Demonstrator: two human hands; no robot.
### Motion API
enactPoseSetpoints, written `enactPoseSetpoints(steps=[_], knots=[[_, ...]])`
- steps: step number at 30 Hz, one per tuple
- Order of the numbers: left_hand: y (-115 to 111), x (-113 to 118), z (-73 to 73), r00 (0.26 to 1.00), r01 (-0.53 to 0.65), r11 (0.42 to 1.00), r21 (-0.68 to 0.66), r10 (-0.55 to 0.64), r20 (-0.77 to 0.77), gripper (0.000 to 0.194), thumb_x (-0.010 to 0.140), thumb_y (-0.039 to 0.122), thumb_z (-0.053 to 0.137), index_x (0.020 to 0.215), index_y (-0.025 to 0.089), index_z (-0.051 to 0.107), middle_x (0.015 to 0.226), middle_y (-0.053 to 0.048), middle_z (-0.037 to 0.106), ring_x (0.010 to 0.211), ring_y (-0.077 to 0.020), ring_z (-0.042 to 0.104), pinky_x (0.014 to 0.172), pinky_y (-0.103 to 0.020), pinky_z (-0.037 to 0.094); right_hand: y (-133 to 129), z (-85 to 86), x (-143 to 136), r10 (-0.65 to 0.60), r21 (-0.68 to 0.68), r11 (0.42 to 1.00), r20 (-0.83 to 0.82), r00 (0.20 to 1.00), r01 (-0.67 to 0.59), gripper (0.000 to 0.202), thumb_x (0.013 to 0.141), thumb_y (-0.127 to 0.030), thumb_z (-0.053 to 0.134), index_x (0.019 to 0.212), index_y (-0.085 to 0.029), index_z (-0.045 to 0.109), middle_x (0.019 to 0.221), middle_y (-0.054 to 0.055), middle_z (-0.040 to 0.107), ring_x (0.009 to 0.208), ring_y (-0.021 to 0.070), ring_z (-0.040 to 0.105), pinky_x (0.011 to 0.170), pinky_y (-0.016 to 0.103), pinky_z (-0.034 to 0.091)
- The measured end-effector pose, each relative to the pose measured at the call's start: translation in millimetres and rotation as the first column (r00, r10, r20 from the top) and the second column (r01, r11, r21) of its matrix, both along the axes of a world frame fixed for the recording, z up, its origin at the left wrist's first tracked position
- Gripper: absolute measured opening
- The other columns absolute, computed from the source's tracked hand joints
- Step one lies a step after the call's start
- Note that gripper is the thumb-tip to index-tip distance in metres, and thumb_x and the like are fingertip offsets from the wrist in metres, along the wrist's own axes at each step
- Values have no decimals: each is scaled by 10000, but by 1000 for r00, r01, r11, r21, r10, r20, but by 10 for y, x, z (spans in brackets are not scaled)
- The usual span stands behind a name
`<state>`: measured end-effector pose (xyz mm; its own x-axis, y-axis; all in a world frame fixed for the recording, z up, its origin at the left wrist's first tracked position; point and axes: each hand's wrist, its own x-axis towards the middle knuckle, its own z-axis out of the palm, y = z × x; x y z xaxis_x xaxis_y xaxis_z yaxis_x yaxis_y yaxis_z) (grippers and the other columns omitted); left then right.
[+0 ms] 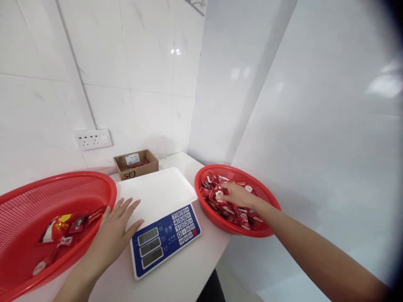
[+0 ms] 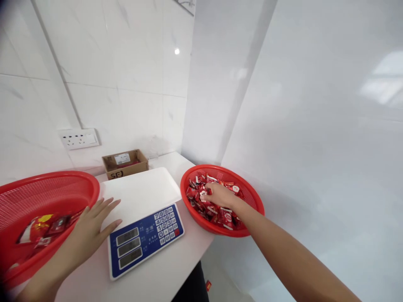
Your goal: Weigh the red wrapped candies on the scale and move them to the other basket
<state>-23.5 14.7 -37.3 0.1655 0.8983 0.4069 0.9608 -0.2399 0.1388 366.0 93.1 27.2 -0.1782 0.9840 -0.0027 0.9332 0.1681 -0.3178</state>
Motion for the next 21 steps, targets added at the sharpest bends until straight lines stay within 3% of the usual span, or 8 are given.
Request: enactPoseSetpoints(steps=[7,12,14,17,21], knots=[[7,-72,6,992,40,998,-42,-34,118,480,842,484,419,1248,245,514,1321,-64,521,1297,-293,351,1046,-516,278,107,110,44,-126,6,992,138,982,126,434,844,-529,397,759,-175,633,793,97,670,753,221,609,626,282,387],[-27,-96,96,963,10,999,-52,4,269,450,840,497,411,1201,262,542,1267,-39,568,1239,-262,441,1013,-454,365,212,246,-69,-156,89,985,72,985,150,396,858,-476,380,762,-168,609,795,86,664,759,205,600,665,288,406],[-32,-74,110,958,7,997,-72,14,285,440,840,486,425,1204,266,540,1268,-38,566,1226,-254,458,1005,-436,382,252,325,-208,-102,112,988,-16,995,103,368,867,-458,367,798,-184,603,822,42,666,786,173,599,705,261,419],[-38,-22,105,960,31,993,-118,3,280,440,845,463,437,1221,256,535,1282,-47,556,1225,-251,460,1007,-427,386,297,418,-548,16,114,993,-281,960,17,321,845,-447,421,821,-189,610,831,8,666,811,163,599,760,265,438],[-50,24,83,964,70,990,-123,-35,265,420,851,426,456,1231,263,535,1286,-47,556,1244,-261,435,1016,-451,373,341,404,-1097,76,-46,989,-658,749,-141,246,796,-397,539,886,-177,605,825,23,650,786,164,604,778,322,474]])
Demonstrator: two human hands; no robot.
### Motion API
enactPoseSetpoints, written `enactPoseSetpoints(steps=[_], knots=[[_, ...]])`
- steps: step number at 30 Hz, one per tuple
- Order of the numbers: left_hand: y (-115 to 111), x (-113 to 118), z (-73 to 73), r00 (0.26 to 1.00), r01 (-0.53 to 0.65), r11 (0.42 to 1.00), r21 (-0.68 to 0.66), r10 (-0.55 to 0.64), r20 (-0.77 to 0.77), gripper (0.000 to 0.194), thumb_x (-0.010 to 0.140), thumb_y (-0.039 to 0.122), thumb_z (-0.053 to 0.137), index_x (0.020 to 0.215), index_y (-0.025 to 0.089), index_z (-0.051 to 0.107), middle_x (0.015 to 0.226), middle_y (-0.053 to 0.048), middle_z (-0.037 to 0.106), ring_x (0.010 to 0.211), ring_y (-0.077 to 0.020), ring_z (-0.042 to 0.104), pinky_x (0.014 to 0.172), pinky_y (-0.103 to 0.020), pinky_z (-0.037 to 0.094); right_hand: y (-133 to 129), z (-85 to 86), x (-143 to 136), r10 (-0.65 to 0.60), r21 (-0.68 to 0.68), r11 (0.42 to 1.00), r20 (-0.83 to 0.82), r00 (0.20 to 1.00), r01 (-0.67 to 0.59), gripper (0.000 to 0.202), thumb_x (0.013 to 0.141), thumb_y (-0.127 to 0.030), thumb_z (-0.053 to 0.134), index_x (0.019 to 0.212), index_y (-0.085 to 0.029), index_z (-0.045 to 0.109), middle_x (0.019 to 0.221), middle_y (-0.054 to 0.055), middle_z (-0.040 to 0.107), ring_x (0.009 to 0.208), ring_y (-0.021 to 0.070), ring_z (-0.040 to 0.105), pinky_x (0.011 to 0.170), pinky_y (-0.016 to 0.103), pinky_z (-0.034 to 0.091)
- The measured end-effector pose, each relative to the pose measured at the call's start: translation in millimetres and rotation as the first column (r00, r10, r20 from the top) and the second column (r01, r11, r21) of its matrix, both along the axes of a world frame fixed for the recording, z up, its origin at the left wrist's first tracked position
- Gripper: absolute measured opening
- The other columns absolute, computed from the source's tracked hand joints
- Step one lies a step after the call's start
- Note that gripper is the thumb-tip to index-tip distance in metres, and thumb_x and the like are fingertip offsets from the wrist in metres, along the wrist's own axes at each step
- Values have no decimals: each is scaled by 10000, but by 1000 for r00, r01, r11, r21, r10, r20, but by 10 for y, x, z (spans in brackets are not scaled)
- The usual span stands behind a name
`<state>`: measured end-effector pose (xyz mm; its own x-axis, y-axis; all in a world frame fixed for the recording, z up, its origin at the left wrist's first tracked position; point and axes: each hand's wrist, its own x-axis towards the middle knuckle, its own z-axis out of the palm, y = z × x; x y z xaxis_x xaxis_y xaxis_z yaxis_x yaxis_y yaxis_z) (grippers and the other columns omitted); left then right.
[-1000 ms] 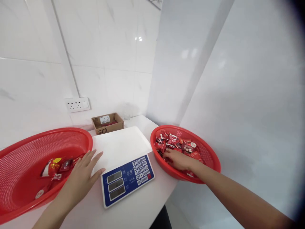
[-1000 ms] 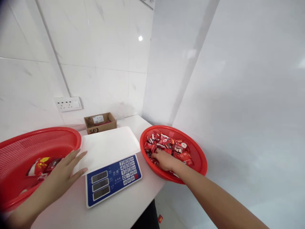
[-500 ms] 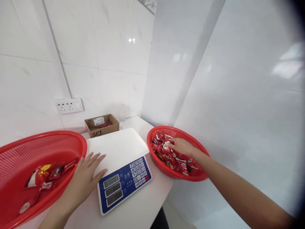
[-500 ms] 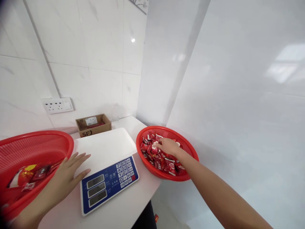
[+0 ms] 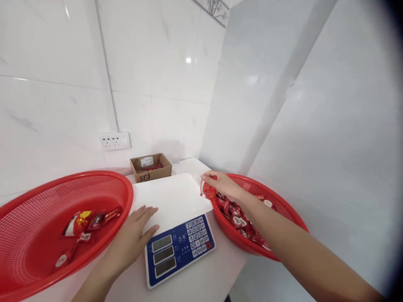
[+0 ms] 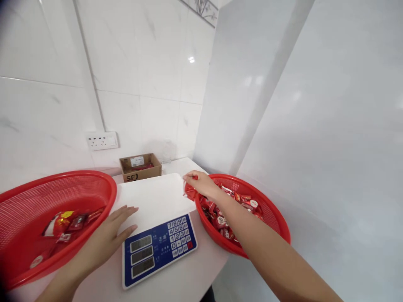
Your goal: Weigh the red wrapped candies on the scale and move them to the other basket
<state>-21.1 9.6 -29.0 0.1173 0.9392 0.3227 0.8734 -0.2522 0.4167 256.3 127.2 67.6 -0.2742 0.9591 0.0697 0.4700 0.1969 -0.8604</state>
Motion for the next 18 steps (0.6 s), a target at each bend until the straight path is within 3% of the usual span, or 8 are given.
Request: enactPoseSetpoints(steps=[2,4,10,16,18], knots=[[-4,1,-9,1000,5,1000,1,-5,3,416,853,416,464,1237,269,527,1291,-47,551,1256,-261,419,1024,-461,361,23,-68,-222,97,-150,980,-216,971,-132,312,793,-362,565,1057,-196,554,862,26,638,774,153,606,742,336,504],[-7,-8,-12,1000,12,1000,-10,-12,9,415,858,405,463,1247,268,515,1307,-48,536,1273,-257,395,1038,-468,339,47,-157,-378,146,-211,952,-321,936,-221,447,775,-290,601,1196,-225,467,909,23,622,775,140,603,724,337,517],[-44,17,35,998,33,998,-53,-30,57,455,879,405,440,1316,282,424,1375,-53,460,1320,-256,313,1060,-485,288,18,-358,-638,162,-260,930,-341,926,-259,541,731,-146,594,1232,-252,418,875,-6,596,719,123,588,709,354,523],[-89,162,82,984,51,999,-17,-47,174,651,819,417,545,1394,350,248,1497,-62,230,1328,-295,284,1004,-479,362,-333,-275,-905,110,-393,851,-515,850,-348,398,785,-244,577,1163,-212,455,964,26,576,825,125,605,797,355,523],[-85,191,81,964,30,999,25,-35,262,574,837,391,517,1368,336,307,1476,-63,279,1306,-282,326,995,-459,376,-469,-216,-952,155,-405,806,-559,814,-432,420,800,-306,580,1184,-200,445,1001,40,571,872,122,603,845,344,509]])
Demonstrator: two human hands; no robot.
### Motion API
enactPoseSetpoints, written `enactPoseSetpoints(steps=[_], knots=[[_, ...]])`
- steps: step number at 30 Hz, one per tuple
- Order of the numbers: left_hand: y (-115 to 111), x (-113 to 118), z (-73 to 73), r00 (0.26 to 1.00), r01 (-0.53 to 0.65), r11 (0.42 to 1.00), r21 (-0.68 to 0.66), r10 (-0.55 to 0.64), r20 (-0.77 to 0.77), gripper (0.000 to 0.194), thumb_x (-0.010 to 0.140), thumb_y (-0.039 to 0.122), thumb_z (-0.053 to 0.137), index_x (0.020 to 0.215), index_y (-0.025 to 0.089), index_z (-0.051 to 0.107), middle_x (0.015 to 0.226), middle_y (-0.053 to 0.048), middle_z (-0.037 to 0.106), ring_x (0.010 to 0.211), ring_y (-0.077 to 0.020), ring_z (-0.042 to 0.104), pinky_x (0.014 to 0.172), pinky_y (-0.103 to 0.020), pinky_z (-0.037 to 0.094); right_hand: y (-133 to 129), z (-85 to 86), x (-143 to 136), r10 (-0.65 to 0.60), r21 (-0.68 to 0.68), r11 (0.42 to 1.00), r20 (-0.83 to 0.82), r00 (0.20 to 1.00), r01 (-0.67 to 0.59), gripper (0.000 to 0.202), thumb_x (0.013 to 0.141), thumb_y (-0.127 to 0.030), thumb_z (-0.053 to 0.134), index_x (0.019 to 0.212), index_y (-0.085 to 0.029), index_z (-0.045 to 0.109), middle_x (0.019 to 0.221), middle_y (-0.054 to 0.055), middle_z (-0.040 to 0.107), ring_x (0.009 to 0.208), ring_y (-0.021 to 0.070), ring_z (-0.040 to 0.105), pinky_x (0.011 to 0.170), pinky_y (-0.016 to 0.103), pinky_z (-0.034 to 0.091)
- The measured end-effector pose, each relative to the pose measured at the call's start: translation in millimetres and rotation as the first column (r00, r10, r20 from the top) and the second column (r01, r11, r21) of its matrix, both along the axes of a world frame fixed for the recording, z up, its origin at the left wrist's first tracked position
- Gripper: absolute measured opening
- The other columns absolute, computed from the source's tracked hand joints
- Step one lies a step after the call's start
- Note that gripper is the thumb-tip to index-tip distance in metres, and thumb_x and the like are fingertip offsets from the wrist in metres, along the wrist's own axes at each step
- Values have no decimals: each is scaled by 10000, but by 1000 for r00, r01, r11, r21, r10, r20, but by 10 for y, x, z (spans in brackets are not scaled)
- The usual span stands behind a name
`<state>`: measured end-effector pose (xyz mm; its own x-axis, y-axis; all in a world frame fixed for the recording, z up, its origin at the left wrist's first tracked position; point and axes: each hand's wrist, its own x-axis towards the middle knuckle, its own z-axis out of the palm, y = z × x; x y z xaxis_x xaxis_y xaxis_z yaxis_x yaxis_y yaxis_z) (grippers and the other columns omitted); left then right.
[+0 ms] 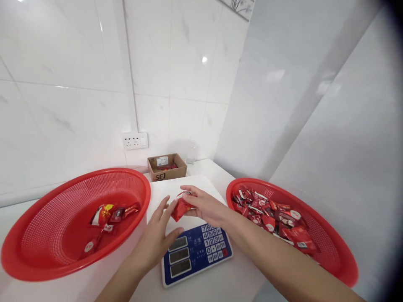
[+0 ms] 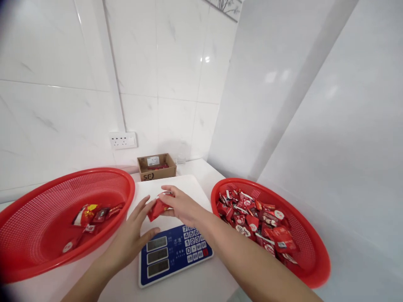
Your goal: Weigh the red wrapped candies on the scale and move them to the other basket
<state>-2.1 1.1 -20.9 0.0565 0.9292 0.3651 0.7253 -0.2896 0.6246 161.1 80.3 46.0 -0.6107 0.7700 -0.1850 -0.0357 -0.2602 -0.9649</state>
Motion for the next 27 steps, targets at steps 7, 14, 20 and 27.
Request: enactPoseSetpoints(steps=[7,14,20,27], knots=[[-26,35,162,921,-63,997,-44,75,383,356,901,429,342,1050,212,582,929,-53,675,804,-195,612,756,-344,502,-104,20,39,133,242,952,228,964,-189,331,787,-383,582,1058,-202,531,946,33,611,714,108,631,570,217,512],[2,54,58,938,-92,991,-93,118,326,559,889,419,398,1377,207,229,1178,-107,584,971,-210,593,822,-369,484,149,-139,119,-89,477,869,416,905,-134,261,843,-389,461,982,-189,555,701,-11,624,376,57,511,369,183,345],[50,-7,-61,984,-157,981,115,165,-62,606,874,428,427,1397,213,212,1433,-142,317,1334,-284,261,1052,-506,276,606,-188,720,-601,755,639,610,517,-147,431,873,-373,427,1278,-227,406,1155,59,613,701,127,640,722,267,456],[83,-2,-124,974,-133,984,117,152,-169,587,874,465,400,1386,218,251,1444,-137,310,1352,-294,220,1042,-525,292,731,-314,1792,-442,490,824,870,216,-285,122,746,-245,582,794,-159,654,817,73,692,785,213,632,696,280,441]])
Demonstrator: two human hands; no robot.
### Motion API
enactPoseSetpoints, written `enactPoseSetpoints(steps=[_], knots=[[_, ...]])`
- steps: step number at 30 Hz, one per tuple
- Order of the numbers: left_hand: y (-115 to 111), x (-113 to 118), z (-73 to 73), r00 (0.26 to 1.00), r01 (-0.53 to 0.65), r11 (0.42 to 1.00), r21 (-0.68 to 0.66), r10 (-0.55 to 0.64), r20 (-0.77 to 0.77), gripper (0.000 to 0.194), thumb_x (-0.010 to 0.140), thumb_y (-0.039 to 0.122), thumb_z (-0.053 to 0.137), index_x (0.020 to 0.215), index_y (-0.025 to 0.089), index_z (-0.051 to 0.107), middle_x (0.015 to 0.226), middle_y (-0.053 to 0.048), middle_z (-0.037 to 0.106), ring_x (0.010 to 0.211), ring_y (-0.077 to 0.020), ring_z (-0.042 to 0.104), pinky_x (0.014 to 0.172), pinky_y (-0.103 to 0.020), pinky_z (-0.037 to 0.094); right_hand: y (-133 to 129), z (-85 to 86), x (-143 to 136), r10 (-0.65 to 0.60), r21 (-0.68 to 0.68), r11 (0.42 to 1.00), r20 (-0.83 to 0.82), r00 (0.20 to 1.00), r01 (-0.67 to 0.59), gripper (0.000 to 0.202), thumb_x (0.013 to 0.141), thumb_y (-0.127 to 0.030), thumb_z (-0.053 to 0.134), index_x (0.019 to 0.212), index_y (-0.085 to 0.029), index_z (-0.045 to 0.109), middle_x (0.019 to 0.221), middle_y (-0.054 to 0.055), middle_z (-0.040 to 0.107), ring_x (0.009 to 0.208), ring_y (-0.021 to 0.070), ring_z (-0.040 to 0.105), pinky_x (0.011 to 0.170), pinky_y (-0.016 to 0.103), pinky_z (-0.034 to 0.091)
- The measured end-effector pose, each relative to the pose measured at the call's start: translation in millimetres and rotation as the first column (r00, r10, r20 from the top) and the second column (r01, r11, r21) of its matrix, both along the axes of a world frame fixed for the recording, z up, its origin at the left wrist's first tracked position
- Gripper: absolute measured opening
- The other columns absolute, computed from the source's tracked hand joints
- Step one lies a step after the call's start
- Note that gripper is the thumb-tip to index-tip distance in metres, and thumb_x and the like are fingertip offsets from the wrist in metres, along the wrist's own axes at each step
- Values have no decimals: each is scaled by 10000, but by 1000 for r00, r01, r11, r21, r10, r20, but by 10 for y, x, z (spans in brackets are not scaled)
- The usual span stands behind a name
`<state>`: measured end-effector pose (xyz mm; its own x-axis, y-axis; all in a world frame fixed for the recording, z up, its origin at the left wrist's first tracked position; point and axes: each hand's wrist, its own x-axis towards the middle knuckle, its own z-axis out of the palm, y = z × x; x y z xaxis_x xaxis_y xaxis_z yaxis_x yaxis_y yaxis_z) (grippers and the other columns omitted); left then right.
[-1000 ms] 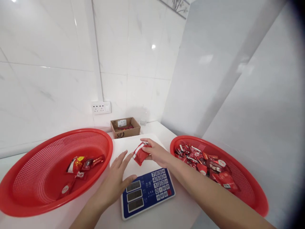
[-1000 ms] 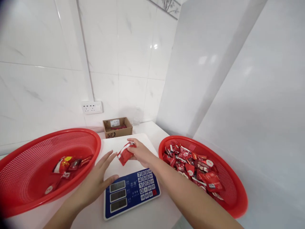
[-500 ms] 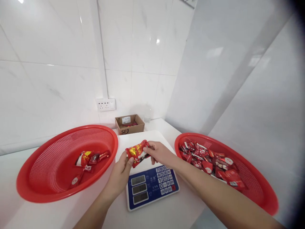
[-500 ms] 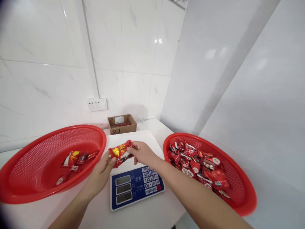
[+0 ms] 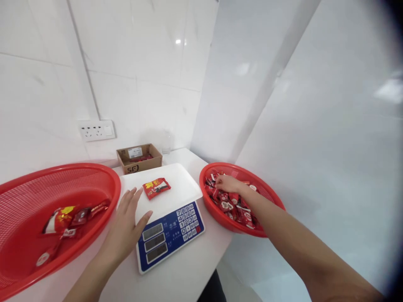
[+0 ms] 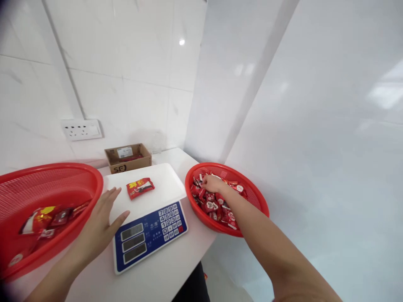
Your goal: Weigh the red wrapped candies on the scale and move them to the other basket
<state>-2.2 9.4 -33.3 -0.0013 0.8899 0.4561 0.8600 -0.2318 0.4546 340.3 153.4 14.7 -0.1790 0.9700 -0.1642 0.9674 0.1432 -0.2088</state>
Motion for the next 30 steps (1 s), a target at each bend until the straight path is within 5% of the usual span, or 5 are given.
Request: enactPoseSetpoints(steps=[6,16,19,24,30], knots=[[34,-25,-82,999,7,1000,-1,-7,-45,582,869,474,390,1378,219,271,1437,-130,329,1354,-300,214,1031,-531,309,-291,-288,210,45,-163,986,83,995,-31,584,576,-378,727,1101,-160,592,1126,153,614,999,317,575,786,343,437],[39,-39,-101,996,20,1000,-23,-22,-82,539,878,476,360,1337,195,339,1432,-140,338,1359,-300,199,1031,-535,306,-339,-441,278,109,-187,975,-69,992,-120,484,647,-213,635,1126,-198,566,1060,83,651,899,232,613,750,300,455],[37,-38,-98,996,18,1000,-16,-19,-86,531,878,467,368,1338,203,340,1430,-132,347,1358,-299,201,1029,-536,310,-359,-469,261,122,-152,978,-122,985,-140,311,657,-144,609,961,-206,635,956,45,678,836,201,615,722,278,452],[41,-45,-105,996,36,999,-9,-36,-85,514,876,461,376,1324,210,366,1420,-124,370,1353,-307,212,1017,-540,325,-284,-222,328,37,-7,999,-203,978,-39,125,712,-122,547,773,-188,635,815,38,666,760,176,595,709,282,442],[32,-51,-99,996,35,999,-36,-38,-77,508,877,448,382,1323,205,368,1430,-126,356,1359,-295,198,1035,-528,302,-207,204,51,-44,33,997,-452,891,66,198,825,-340,467,945,-216,564,826,17,638,634,119,581,570,240,460]])
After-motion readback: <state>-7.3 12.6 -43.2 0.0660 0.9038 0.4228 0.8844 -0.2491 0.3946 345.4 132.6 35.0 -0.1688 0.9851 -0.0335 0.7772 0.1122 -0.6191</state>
